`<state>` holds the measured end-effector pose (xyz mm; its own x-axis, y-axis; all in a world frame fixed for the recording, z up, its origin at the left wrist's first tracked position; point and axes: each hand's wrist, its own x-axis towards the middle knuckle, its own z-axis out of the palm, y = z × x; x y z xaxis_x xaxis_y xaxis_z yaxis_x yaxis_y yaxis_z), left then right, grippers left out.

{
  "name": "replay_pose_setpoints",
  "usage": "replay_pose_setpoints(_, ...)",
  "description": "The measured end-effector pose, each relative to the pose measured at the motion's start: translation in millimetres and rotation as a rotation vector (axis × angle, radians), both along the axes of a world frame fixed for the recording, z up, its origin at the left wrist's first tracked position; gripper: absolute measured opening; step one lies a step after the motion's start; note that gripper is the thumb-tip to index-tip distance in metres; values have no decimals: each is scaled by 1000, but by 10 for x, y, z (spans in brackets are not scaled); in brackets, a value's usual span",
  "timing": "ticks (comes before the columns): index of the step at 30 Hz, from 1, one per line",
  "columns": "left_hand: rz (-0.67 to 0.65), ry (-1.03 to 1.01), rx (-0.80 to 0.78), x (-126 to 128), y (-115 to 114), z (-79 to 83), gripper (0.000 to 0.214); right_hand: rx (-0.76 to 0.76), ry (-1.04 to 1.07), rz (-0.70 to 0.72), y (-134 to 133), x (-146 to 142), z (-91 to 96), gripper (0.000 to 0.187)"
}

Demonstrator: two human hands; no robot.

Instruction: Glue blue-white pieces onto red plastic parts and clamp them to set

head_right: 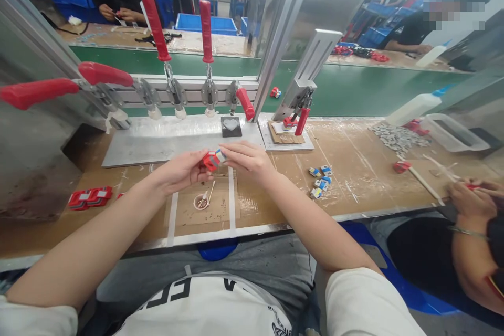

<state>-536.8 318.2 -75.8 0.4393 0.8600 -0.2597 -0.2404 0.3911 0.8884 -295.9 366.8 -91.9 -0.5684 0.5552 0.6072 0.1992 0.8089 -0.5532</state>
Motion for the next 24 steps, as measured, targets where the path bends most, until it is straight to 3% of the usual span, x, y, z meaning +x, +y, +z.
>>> replay_pose_setpoints(3, 112, 66, 55, 122, 209, -90, 50, -198, 126, -137, -32, -133, -214, 55)
replay_pose_setpoints(6, 149, 226, 148, 238, 416, -82, 56, -422, 264, -277, 17, -262, -318, 61)
replay_pose_setpoints(11, 214, 637, 504, 237, 726, -50, 61, -829, 361, -287, 407, -260, -221, 44)
replay_pose_setpoints(15, 170, 451, 685, 205, 1036, -239, 70, -1138, 382, -264, 722, -255, -110, 27)
replay_pose_setpoints(20, 253, 413, 680, 285, 1368, -481, 54, -1173, 292, -268, 905, -282, -10, 33)
replay_pose_setpoints(24, 348, 530, 678, 313, 1474, -563, 43, -959, 243, -410, 888, -153, 205, 44)
